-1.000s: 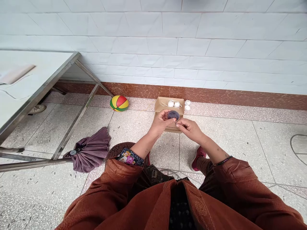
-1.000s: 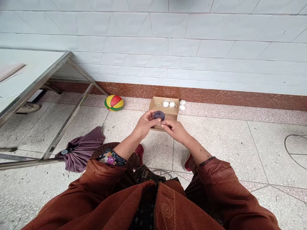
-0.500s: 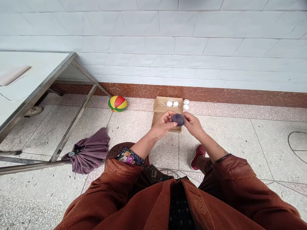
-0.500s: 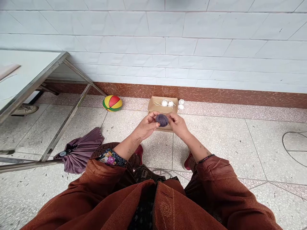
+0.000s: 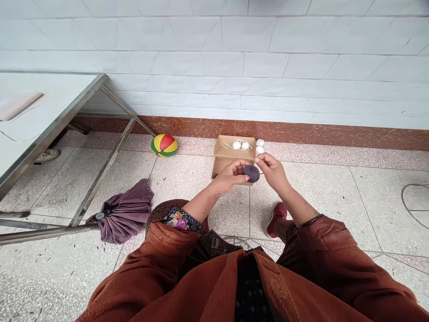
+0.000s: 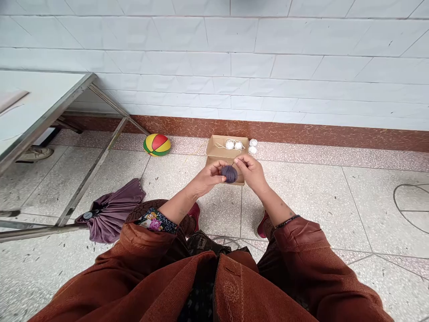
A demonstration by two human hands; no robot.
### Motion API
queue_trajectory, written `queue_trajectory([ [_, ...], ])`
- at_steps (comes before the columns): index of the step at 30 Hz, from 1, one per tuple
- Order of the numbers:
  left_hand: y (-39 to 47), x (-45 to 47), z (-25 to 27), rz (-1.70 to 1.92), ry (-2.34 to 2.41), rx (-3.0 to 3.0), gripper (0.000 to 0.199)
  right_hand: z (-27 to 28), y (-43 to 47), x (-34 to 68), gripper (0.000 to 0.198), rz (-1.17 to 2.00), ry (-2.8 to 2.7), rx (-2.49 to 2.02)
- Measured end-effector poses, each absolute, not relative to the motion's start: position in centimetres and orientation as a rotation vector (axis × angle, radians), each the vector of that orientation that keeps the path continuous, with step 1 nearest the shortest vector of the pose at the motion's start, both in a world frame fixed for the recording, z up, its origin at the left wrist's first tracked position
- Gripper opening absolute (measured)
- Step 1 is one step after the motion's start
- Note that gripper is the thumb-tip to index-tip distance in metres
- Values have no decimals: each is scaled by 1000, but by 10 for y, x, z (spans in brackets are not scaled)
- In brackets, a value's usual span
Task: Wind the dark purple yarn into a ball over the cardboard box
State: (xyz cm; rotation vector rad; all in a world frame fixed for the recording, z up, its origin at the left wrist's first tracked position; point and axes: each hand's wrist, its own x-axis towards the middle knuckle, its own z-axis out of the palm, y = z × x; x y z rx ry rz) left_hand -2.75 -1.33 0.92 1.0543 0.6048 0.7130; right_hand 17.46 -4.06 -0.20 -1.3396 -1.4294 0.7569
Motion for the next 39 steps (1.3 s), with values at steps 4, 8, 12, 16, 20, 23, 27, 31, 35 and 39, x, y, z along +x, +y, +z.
queue_trajectory([
  [4, -5, -27, 7, 920, 639, 853, 49, -11, -48, 159, 29, 834, -1581, -1318],
  [8, -1, -27, 1, 936, 908, 869, 41, -1, -56, 156, 25, 856, -1703, -1163],
  [12, -10, -26, 2, 706, 811, 1058, 40, 3, -47, 169, 30, 761, -1548, -1247],
  [16, -15, -26, 9, 693, 591, 924, 48, -9, -39, 173, 31, 651, -1502, -1350],
  [20, -7, -24, 8, 946, 682, 782, 45, -15, -51, 158, 22, 692, -1669, -1290],
  [23, -3, -23, 3, 982, 907, 844, 39, -8, -61, 151, 17, 741, -1810, -1124],
  [27, -8, -23, 3, 857, 941, 1061, 39, 2, -55, 161, 21, 701, -1684, -1167],
  [31, -14, -24, 8, 686, 732, 1047, 42, -6, -41, 172, 29, 638, -1516, -1309],
  [35, -10, -23, 8, 819, 634, 860, 46, -17, -44, 164, 30, 718, -1568, -1366],
  [39, -3, -23, 3, 1006, 849, 893, 41, -10, -57, 155, 27, 773, -1825, -1179],
])
